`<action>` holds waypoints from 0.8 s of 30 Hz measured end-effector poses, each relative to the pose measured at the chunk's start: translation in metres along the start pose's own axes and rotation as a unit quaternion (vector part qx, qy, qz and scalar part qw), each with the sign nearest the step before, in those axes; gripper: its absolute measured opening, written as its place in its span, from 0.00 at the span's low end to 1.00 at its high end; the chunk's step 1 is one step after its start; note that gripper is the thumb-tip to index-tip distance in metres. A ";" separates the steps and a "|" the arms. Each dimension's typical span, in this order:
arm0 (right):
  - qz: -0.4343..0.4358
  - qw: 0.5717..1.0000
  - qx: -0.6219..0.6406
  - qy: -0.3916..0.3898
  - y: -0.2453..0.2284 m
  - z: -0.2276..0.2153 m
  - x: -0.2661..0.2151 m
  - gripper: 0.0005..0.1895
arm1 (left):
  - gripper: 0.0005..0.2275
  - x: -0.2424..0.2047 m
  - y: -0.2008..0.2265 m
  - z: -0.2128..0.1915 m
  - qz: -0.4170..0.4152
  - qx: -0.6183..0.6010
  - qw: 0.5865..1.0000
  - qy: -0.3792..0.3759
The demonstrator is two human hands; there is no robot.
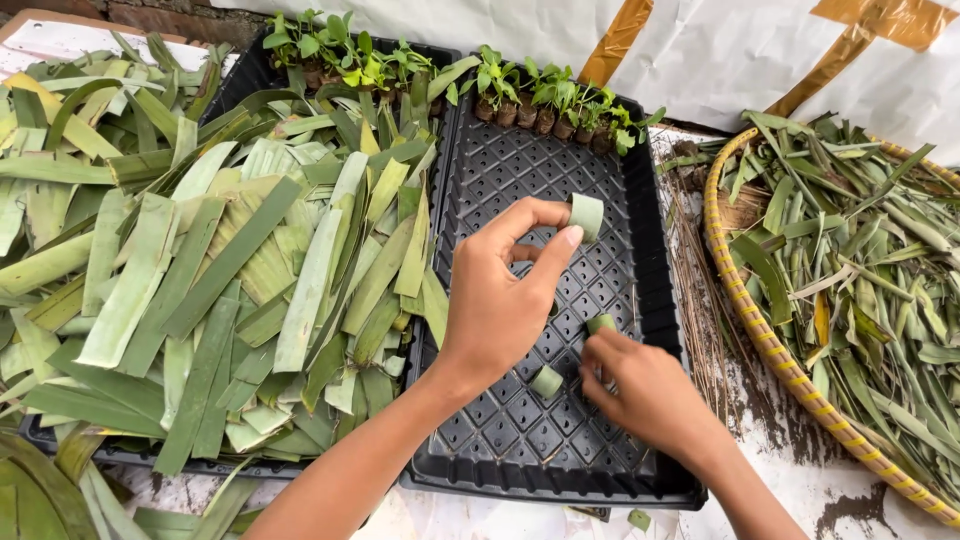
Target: The person makes small seedling pots by rolling long green leaves into cylinders and securing them with thin sticks.
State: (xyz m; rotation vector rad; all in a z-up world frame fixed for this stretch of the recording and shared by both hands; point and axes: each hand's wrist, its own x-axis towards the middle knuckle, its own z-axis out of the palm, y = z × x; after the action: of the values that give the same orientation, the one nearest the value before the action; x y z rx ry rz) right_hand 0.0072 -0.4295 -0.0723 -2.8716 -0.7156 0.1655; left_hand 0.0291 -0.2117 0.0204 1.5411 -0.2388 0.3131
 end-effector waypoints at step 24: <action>-0.092 0.915 0.020 0.392 -0.043 -0.074 0.028 0.05 | 0.03 -0.006 -0.011 0.006 0.167 0.051 0.984 0.024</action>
State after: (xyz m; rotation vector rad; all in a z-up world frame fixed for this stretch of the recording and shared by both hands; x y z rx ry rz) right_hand 0.0233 -0.3899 0.0070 -2.4635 -0.7627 -0.9241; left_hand 0.0278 -0.2185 0.0081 1.5900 -0.4500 0.6347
